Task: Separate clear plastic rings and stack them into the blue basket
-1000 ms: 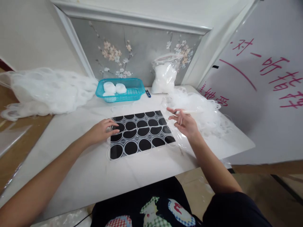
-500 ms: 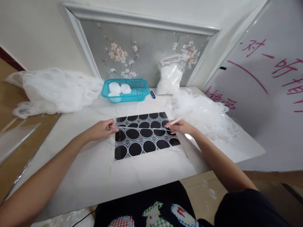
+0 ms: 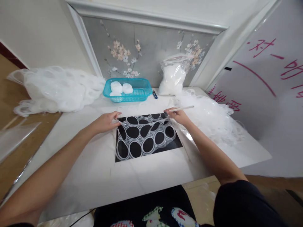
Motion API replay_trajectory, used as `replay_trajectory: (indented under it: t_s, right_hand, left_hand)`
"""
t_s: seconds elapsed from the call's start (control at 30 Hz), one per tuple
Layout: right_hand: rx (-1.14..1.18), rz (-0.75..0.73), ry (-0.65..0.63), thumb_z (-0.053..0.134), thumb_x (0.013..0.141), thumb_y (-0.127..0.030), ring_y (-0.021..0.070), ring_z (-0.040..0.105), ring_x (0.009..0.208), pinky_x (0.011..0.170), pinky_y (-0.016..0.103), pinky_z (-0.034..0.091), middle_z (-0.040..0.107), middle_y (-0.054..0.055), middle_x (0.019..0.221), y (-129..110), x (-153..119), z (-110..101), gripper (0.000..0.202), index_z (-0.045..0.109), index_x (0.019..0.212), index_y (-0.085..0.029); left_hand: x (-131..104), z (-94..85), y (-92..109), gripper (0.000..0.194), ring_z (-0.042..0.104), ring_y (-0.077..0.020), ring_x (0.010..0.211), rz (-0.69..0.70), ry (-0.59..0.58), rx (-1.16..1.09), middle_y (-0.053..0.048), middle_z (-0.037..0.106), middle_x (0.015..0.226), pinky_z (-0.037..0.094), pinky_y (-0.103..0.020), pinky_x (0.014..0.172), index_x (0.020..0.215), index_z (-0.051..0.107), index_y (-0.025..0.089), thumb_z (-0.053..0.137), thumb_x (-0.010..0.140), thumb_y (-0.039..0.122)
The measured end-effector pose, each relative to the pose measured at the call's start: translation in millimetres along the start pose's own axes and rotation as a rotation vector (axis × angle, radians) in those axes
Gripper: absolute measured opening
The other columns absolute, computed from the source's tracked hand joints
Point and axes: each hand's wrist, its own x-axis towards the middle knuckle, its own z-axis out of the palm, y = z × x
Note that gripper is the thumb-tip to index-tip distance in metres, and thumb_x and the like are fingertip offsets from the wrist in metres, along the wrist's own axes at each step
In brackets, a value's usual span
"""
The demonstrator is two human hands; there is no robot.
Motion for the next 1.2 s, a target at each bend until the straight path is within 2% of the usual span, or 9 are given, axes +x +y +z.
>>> replay_trajectory:
  t_s: [0.07,0.2,0.33,0.47,0.63,0.73,0.9,1.03,1.2]
  right_hand:
    - [-0.008,-0.021,0.033,0.067,0.071,-0.064,0.0198,0.064,0.076,0.069,0.038,0.061,0.071,0.008,0.088,3,12,2,0.05,0.076,0.09,-0.019]
    - [0.016,0.004,0.128,0.068,0.068,-0.064,0.0196,0.063,0.079,0.07,0.039,0.062,0.069,0.007,0.086,9,31,6,0.051,0.075,0.089,-0.018]
    - [0.046,0.048,0.223,0.066,0.069,-0.06,0.0144,0.058,0.07,0.068,0.034,0.061,0.064,0.002,0.077,9,44,11,0.05,0.073,0.093,-0.016]
    - [-0.049,0.123,0.263,0.063,0.072,-0.051,0.0151,0.057,0.068,0.047,0.024,0.053,0.062,0.003,0.074,-1,51,7,0.046,0.073,0.097,-0.015]
    - [-0.004,0.067,0.407,0.061,0.075,-0.044,0.0171,0.061,0.072,0.042,0.019,0.039,0.069,0.01,0.086,-28,36,4,0.039,0.073,0.094,-0.012]
    - [0.126,0.097,0.301,0.064,0.076,-0.044,0.0165,0.062,0.073,0.046,0.021,0.04,0.071,0.008,0.085,-49,12,29,0.035,0.074,0.092,-0.015]
    - [0.179,0.062,-0.151,0.07,0.075,-0.041,0.017,0.064,0.071,0.062,0.029,0.05,0.073,0.005,0.077,-73,-30,109,0.027,0.075,0.089,-0.018]
    - [0.102,-0.104,-0.317,0.068,0.079,-0.036,0.0175,0.065,0.073,0.067,0.03,0.051,0.074,0.005,0.081,-76,-45,158,0.021,0.074,0.09,-0.019]
    - [0.102,-0.116,-0.334,0.067,0.081,-0.034,0.0193,0.068,0.075,0.071,0.033,0.054,0.074,0.006,0.081,-69,-48,176,0.018,0.074,0.087,-0.018]
  left_hand:
    - [4,-1.6,-2,0.047,0.065,-0.0227,0.086,0.002,0.027,0.061,-0.012,0.064,0.12,0.046,-0.032,0.082,0.113,0.053,0.017,0.049,0.08,0.051]
    - [15,-3.0,-12,0.069,0.065,-0.025,0.091,-0.021,0.056,0.111,-0.012,0.064,0.113,0.046,-0.033,0.085,0.141,0.04,0.011,0.046,0.083,0.047]
    - [29,-1.4,-22,0.06,0.064,-0.027,0.102,-0.051,0.063,0.058,-0.011,0.062,0.127,0.045,-0.037,0.093,0.135,0.047,0.016,0.05,0.082,0.045]
    - [34,0.4,-26,0.05,0.057,-0.0294,0.12,-0.085,0.123,-0.055,-0.009,0.057,0.137,0.041,-0.039,0.103,0.117,0.059,0.02,0.058,0.078,0.05]
    - [-2,7.0,-6,0.056,0.056,-0.0283,0.121,-0.049,0.225,-0.062,-0.01,0.062,0.13,0.042,-0.039,0.104,0.12,0.059,0.017,0.057,0.081,0.057]
    - [-41,20.7,16,0.044,0.063,-0.0257,0.108,0.059,0.186,0.031,-0.01,0.068,0.117,0.047,-0.038,0.096,0.114,0.063,0.018,0.048,0.091,0.051]
    - [-94,49.9,41,0.033,0.069,-0.025,0.078,0.247,0.079,0.305,-0.009,0.074,0.085,0.052,-0.038,0.071,0.099,0.068,0.016,0.042,0.099,0.036]
    - [-112,63.0,42,0.028,0.071,-0.0221,0.075,0.304,0.131,0.39,-0.011,0.074,0.102,0.05,-0.032,0.06,0.103,0.067,0.015,0.043,0.099,0.03]
    - [-117,67.2,43,0.028,0.071,-0.0202,0.067,0.295,0.113,0.476,-0.011,0.07,0.118,0.041,-0.028,0.045,0.104,0.066,0.015,0.045,0.099,0.032]
